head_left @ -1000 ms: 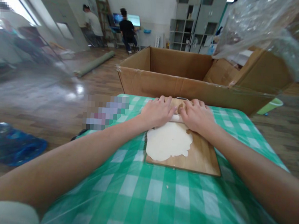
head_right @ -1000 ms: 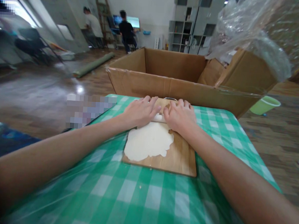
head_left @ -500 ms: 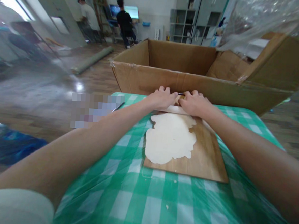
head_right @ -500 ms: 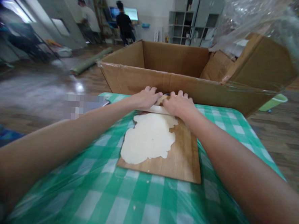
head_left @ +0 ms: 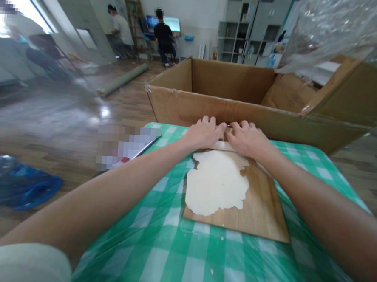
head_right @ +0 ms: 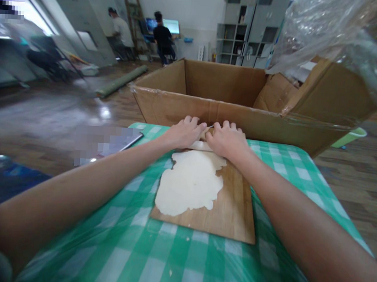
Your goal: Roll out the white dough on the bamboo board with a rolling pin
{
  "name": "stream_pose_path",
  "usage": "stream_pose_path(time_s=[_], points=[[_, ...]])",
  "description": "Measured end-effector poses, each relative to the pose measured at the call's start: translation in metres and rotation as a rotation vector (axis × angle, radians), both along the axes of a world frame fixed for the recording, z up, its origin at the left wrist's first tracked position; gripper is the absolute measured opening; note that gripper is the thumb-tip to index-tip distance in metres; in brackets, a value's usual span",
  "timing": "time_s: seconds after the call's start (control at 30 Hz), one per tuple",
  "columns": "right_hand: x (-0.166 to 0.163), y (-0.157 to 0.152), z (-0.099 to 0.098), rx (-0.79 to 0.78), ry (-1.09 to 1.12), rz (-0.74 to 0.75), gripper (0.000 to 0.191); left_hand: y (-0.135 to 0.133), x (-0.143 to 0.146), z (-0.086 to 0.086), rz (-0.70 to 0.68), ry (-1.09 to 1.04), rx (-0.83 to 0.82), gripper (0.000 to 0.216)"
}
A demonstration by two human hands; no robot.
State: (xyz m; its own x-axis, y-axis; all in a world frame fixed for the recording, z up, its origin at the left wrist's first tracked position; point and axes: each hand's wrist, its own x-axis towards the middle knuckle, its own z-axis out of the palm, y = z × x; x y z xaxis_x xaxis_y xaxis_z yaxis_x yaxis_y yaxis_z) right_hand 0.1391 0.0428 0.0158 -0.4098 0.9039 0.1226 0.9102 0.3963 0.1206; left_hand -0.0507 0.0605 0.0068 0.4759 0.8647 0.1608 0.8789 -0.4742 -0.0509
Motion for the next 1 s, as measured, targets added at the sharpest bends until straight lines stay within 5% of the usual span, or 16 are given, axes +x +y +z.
stream_pose_path(time_s=[0.27, 0.67, 0.8, 1.0], points=[[-0.007, -0.039, 0.002, 0.086, 0.062, -0.042, 0.065, -0.057, -0.004, 0.008, -0.019, 0.000, 0.027, 0.041], [0.007, -0.098, -0.012, 0.041, 0.119, 0.156, 0.077, -0.117, -0.005, 0.004, -0.046, -0.158, 0.012, 0.059], [0.009, -0.108, -0.011, 0.034, 0.149, 0.158, 0.082, -0.120, -0.009, 0.006, -0.079, -0.168, -0.027, 0.058], [0.010, -0.071, -0.006, -0.089, 0.183, 0.135, 0.073, -0.092, -0.006, 0.012, -0.055, -0.104, -0.091, 0.054]])
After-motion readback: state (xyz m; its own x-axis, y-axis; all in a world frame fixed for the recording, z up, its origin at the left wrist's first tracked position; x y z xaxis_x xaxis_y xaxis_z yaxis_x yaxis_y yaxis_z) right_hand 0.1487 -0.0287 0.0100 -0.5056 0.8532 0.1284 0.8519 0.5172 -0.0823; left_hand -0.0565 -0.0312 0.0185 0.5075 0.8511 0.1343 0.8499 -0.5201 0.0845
